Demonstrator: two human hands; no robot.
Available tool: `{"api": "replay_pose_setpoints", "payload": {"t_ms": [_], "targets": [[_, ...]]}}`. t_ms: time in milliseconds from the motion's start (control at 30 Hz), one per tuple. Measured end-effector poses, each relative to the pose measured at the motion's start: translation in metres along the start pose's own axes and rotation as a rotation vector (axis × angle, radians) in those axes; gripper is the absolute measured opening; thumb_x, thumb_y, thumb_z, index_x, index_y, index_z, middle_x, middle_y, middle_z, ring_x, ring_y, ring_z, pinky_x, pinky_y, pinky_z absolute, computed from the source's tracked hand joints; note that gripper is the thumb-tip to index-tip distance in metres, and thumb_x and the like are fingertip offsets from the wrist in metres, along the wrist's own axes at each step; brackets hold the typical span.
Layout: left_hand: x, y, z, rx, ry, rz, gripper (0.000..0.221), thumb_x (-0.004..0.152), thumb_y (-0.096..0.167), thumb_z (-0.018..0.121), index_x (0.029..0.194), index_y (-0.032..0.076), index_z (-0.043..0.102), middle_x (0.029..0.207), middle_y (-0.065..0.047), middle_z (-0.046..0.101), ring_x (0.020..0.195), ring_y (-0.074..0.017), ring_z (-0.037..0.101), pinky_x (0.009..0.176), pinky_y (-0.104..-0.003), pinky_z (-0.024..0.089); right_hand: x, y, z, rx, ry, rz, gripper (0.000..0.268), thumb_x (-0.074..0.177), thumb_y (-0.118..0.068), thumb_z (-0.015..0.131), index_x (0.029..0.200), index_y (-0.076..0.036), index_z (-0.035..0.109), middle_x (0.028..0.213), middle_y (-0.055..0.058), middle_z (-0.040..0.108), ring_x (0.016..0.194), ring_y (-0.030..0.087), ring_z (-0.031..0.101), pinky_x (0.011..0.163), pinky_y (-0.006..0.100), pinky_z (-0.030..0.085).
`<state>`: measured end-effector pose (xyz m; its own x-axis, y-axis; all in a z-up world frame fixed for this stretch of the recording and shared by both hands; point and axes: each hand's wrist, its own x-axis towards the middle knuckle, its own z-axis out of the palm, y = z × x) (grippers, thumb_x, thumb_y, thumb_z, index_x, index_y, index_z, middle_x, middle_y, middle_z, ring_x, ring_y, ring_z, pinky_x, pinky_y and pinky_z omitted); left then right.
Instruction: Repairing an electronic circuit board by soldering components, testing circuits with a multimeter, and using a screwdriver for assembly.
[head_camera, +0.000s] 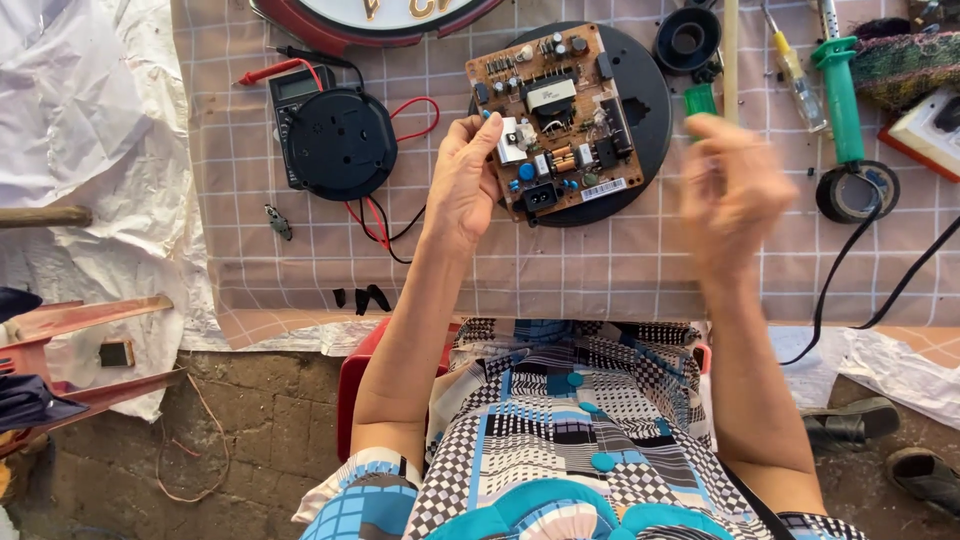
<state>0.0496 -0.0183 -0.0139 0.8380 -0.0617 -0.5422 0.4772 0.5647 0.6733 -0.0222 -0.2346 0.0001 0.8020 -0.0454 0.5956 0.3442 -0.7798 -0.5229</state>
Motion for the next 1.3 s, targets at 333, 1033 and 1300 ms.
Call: {"api": "replay_pose_setpoints", "payload": {"t_ms": [333,1033,1300], "targets": [[-0.007,0.006,-0.001,-0.023,-0.092,-0.013,0.016,0.081,0.014,0.057,0.095,0.007,0.059,0.082,-0.005,0.064,0.071,-0.0162,0.061,0.061,-0.034,0.053,0.001,0.095,-0.023,-0.943,-0.1,0.072,0.021,0.078,-0.029,0.079,0.092,-0.016,0.07,0.087,0.003,0.049,0.077,0.021,0.046,0.057,0.031,0.043],[-0.004,0.012,0.01,-0.118,-0.009,-0.092,0.029,0.071,0.023,0.066,0.094,0.01,0.056,0.083,-0.002,0.061,0.073,-0.014,0.059,0.059,-0.031,0.053,-0.005,-0.008,-0.014,0.612,0.083,0.405,0.009,0.1,0.002,0.057,0.102,0.002,0.048,0.089,0.013,0.054,0.069,0.017,0.054,0.055,0.023,0.048],[-0.018,0.015,0.014,-0.025,-0.204,0.027,0.021,0.077,0.026,0.062,0.09,0.01,0.059,0.076,0.001,0.06,0.062,-0.0122,0.058,0.05,-0.03,0.053,0.014,-0.03,-0.012,0.584,-0.176,0.148,0.016,0.096,-0.001,0.057,0.103,0.013,0.05,0.092,0.022,0.055,0.072,0.025,0.059,0.061,0.026,0.05]]}}
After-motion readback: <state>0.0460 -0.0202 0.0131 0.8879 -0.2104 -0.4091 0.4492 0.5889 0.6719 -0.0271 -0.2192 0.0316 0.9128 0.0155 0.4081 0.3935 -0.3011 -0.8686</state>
